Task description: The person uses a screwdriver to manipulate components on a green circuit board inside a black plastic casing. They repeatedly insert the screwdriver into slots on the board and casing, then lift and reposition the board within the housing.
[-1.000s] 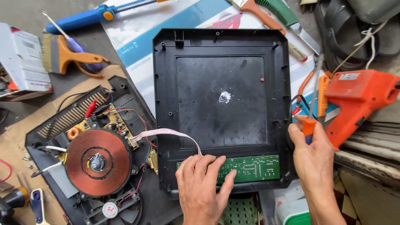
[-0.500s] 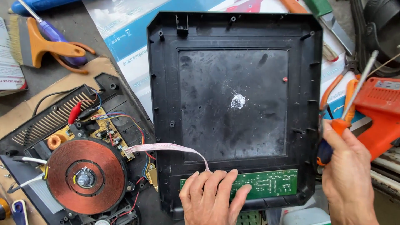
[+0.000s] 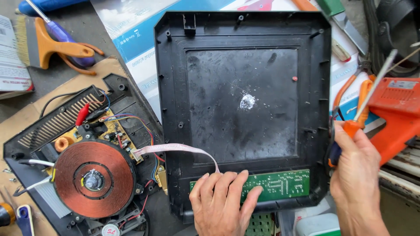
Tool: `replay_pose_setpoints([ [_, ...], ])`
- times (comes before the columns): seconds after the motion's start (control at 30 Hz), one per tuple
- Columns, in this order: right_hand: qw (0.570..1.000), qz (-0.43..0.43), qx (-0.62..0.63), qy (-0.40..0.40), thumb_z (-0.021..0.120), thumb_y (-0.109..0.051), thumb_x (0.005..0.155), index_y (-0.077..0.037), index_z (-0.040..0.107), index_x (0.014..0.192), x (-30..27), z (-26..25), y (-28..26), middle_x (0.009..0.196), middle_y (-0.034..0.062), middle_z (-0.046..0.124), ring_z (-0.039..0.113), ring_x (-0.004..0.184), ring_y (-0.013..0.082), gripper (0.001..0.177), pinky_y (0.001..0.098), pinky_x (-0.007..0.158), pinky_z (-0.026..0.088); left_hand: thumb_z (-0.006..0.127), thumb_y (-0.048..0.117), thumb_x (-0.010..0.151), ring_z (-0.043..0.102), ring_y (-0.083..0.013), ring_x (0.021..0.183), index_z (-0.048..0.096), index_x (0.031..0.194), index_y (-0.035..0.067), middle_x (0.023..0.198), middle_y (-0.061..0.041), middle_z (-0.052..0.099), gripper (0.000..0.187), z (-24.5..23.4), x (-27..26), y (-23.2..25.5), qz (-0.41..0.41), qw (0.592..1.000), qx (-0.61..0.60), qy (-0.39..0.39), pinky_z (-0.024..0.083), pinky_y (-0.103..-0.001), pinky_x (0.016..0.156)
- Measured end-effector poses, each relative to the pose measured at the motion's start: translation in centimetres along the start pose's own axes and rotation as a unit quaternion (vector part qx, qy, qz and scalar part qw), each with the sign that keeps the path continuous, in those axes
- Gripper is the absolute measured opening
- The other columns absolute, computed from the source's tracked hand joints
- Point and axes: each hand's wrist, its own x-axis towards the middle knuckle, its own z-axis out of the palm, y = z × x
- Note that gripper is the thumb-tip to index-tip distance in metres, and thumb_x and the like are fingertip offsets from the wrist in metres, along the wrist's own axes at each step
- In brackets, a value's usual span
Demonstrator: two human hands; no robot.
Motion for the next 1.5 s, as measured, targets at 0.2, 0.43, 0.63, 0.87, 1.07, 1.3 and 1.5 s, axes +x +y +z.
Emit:
replay_pose_setpoints([
  [0.2, 0.988, -0.110, -0.108, -0.030, 0.072, -0.024, 0.109, -0.020, 0.076, 0.119, -0.8, -3.0, 0.7, 0.101, -0.0114, 0.066, 0.056, 0.092, 0.0015, 0.012, 0.0172, 0.087, 0.047, 0.086, 0.044, 0.099, 0.066, -0.0293, 0.114, 0.077, 0.123, 0.016, 0.116, 0.001, 0.070, 0.038, -3.2, 0.3, 1.0, 0.031, 0.999, -0.035, -0.010, 0.049, -0.049, 0.109],
  [0.43, 0.964, -0.207, -0.164, -0.026, 0.067, -0.031, 0.111, -0.018, 0.078, 0.131, -13.9, -7.7, -7.6, 0.123, -0.0040, 0.070, 0.058, 0.115, 0.0085, 0.026, 0.0262, 0.103, 0.044, 0.078, 0.026, 0.103, 0.066, -0.0289, 0.130, 0.075, 0.136, 0.017, 0.135, -0.003, 0.072, 0.034, -9.9, -5.9, 1.5, -0.013, 0.992, -0.109, 0.063, 0.048, -0.045, 0.112],
  [0.63, 0.965, -0.161, -0.178, -0.103, 0.068, -0.025, 0.106, -0.011, 0.081, 0.136, -20.7, -15.1, -8.5, 0.068, 0.0010, 0.054, 0.036, 0.053, 0.0117, 0.036, 0.0296, 0.054, 0.033, 0.067, 0.020, 0.105, 0.076, -0.0176, 0.099, 0.084, 0.123, 0.016, 0.112, 0.002, 0.085, 0.025, -12.8, -16.5, 2.1, -0.139, 0.967, -0.202, 0.070, 0.057, -0.031, 0.092],
  [0.87, 0.961, -0.114, -0.241, -0.075, 0.068, -0.032, 0.109, -0.014, 0.075, 0.132, -21.6, -21.5, -6.2, 0.074, 0.0054, 0.067, 0.045, 0.059, 0.0198, 0.030, 0.0357, 0.065, 0.041, 0.069, 0.034, 0.102, 0.086, -0.0051, 0.085, 0.090, 0.126, 0.031, 0.084, 0.007, 0.093, 0.032, -11.2, -21.2, 2.4, -0.516, 0.762, -0.330, -0.211, 0.064, -0.019, 0.094],
  [1.07, 0.968, -0.118, -0.210, -0.066, 0.078, -0.031, 0.105, -0.016, 0.076, 0.128, -21.3, -23.2, -4.5, 0.077, 0.0081, 0.071, 0.055, 0.068, 0.0168, 0.027, 0.0335, 0.070, 0.044, 0.072, 0.031, 0.102, 0.080, -0.0096, 0.077, 0.091, 0.109, 0.016, 0.076, -0.003, 0.087, 0.026, -12.4, -20.4, 2.5, -0.519, 0.739, -0.389, -0.181, 0.069, -0.025, 0.088],
  [1.3, 0.947, -0.210, -0.186, -0.155, 0.072, -0.016, 0.119, -0.009, 0.078, 0.140, -21.5, -20.5, -3.5, 0.098, 0.0177, 0.073, 0.047, 0.067, 0.0151, 0.023, 0.0259, 0.061, 0.038, 0.068, 0.044, 0.103, 0.077, -0.0075, 0.092, 0.082, 0.100, 0.020, 0.094, 0.007, 0.087, 0.028, -15.7, -20.4, -0.8, -0.581, 0.725, -0.358, -0.093, 0.054, -0.027, 0.094],
  [1.5, 0.897, -0.320, -0.242, -0.184, 0.060, -0.015, 0.136, -0.001, 0.072, 0.154, -16.0, -19.2, 0.5, 0.095, 0.0252, 0.069, 0.049, 0.054, 0.0277, 0.026, 0.0356, 0.055, 0.041, 0.069, 0.033, 0.103, 0.076, -0.0132, 0.092, 0.083, 0.121, 0.018, 0.103, 0.001, 0.084, 0.028, -17.9, -20.6, -3.9, -0.656, 0.648, -0.383, 0.051, 0.058, -0.030, 0.091],
])
